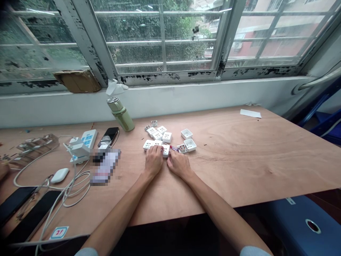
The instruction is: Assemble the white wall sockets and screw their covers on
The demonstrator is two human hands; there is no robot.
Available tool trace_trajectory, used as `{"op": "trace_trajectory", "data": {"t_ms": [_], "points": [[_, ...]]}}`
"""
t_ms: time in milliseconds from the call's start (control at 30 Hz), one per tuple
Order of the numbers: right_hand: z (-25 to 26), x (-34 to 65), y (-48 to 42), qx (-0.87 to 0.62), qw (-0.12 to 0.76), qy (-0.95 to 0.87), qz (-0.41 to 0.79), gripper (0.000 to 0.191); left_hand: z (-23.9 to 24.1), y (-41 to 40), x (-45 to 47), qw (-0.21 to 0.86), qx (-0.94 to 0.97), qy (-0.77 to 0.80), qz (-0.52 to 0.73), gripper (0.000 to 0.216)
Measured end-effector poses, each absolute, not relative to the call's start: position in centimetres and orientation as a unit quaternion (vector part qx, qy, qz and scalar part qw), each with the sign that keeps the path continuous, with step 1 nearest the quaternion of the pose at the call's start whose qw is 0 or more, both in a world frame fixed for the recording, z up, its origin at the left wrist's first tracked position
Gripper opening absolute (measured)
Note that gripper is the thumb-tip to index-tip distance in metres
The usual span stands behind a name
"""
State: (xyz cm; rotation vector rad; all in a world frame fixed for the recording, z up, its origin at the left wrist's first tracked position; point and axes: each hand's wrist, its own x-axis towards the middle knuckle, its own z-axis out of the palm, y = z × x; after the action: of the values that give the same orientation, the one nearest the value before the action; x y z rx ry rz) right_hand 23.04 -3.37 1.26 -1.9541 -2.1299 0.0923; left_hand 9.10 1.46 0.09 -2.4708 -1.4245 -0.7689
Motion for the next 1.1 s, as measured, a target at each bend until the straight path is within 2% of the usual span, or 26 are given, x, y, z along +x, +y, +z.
{"op": "trace_trajectory", "data": {"t_ms": [767, 1100], "points": [[1.0, 23.1, -3.4, -0.668, 0.138, -0.731, 0.029, 0.032, 0.0, 0.9, 7.8, -0.013, -0.853, -0.411, -0.32, 0.016], [1.1, 23.1, -3.4, -0.67, 0.133, -0.73, 0.037, 0.031, 0.0, 0.7, 7.4, -0.009, -0.86, -0.405, -0.309, 0.021]]}}
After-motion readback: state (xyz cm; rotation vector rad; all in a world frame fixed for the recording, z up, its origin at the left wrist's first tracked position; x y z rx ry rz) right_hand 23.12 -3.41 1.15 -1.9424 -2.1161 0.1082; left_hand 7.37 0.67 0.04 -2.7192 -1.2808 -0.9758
